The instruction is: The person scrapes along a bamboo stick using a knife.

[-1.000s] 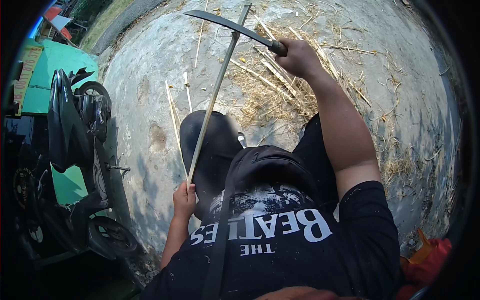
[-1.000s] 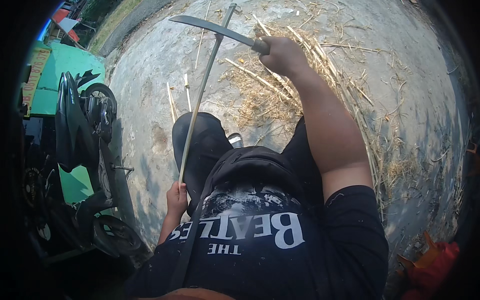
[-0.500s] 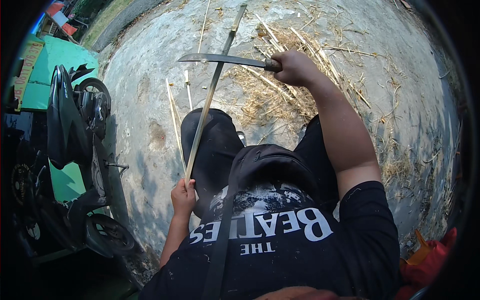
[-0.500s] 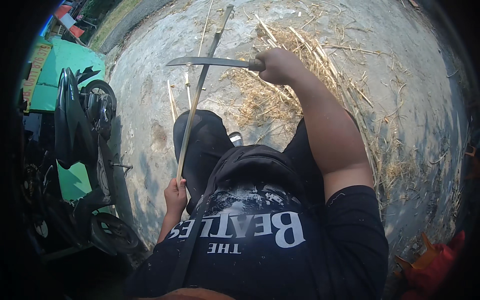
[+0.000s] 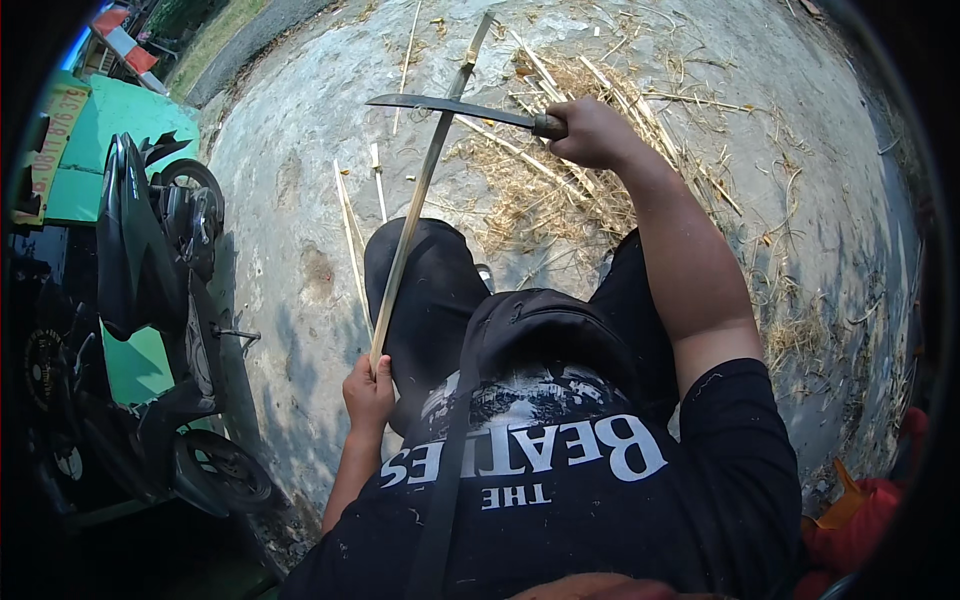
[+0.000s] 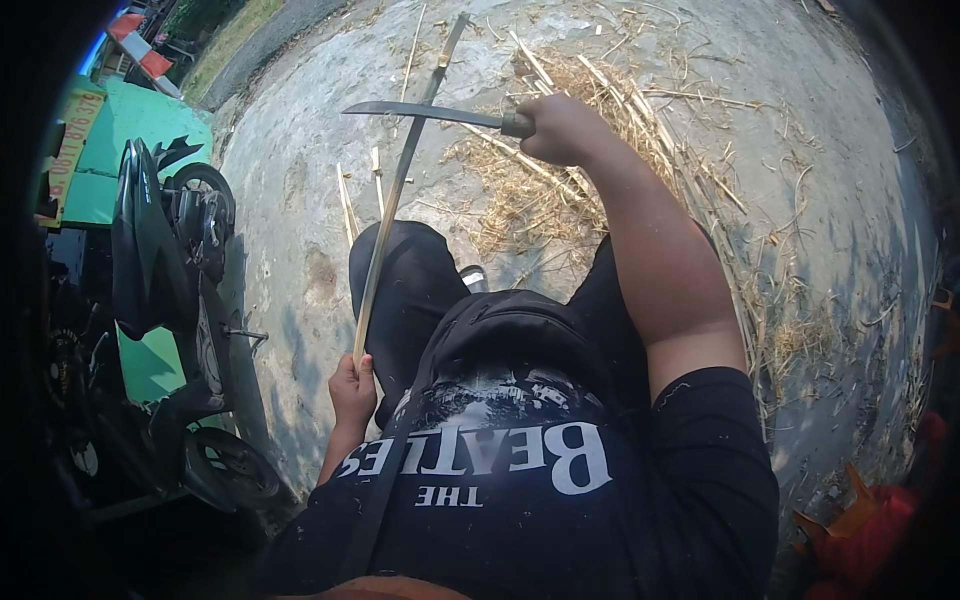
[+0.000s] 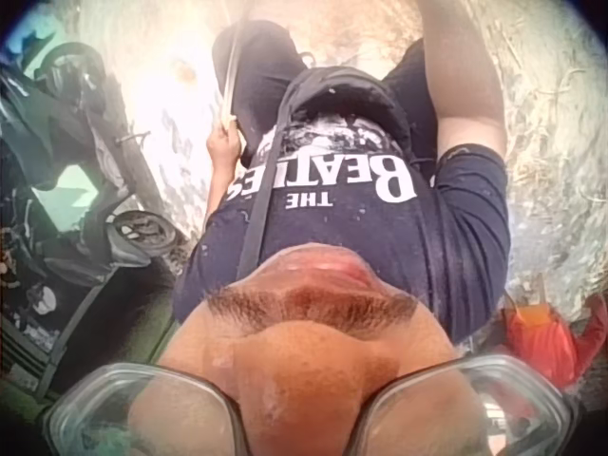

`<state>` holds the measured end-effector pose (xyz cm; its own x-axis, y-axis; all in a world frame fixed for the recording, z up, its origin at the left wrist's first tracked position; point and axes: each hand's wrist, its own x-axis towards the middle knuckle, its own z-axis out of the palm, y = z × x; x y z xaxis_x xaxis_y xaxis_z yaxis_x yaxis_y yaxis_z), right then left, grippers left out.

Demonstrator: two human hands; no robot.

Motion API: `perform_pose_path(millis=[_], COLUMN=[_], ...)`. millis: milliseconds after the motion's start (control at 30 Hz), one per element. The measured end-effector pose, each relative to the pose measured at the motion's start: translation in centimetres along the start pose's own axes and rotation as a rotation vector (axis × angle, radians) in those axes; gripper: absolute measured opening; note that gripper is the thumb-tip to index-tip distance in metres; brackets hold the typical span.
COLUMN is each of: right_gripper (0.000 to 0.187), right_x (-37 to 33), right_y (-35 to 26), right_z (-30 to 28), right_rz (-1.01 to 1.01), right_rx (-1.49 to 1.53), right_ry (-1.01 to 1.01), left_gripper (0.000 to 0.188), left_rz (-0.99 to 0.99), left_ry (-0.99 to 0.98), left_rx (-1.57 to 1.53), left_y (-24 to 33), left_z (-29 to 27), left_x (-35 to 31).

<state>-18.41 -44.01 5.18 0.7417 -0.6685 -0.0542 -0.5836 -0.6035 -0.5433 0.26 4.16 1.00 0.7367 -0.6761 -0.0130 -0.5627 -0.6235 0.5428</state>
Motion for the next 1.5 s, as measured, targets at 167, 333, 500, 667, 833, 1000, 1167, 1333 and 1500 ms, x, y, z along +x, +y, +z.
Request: perform_pose_path(millis=[167,333,500,667,833,1000,1167,1333,1500], right_gripper=[0.024,0.028,0.031,0.030,0.023,0.021,0.022,0.024,0.024], right_x=[-0.4,-0.5,-0.6,-0.2,0.2,0.2,0.6,0.5,0.5], right_y=[0.2,0.7,0.9,1.0,2.0,1.7,1.9,1.4,1.4], right_z=[-1.7,-2.2,-2.2,-1.6,-0.5,-0.4,0.0,0.1,0.2], right_rz=[-0.006,0.023,0.023,0.017,-0.051,-0.041,-0.047,-0.051,-0.037], right_rx=[0.035,-0.056,0.032,-0.005,0.033,0.032,0.041,0.078,0.102], right_ry=[-0.135,-0.031,-0.024,0.012,0.075,0.073,0.056,0.035,0.032], left_gripper=[0.029,0.029,0.029,0.031,0.034,0.035,0.033,0.034,0.032], left_rz=[0.008,-0.022,-0.026,-0.009,-0.008,-0.008,0.020,0.027,0.041], left_ry=[0.032,0.042,0.037,0.048,0.021,0.029,0.028,0.021,0.027], left_rx=[0.038,0.027,0.020,-0.017,-0.008,0.010,0.006,-0.010,0.010], left_y=[-0.4,0.4,0.1,0.6,0.4,0.3,0.5,0.4,-0.3], left_z=[0.3,0.2,0.7,0.7,0.5,0.5,0.5,0.7,0.9], left_x=[0.0,0.0,0.1,0.2,0.3,0.4,0.6,0.6,0.8])
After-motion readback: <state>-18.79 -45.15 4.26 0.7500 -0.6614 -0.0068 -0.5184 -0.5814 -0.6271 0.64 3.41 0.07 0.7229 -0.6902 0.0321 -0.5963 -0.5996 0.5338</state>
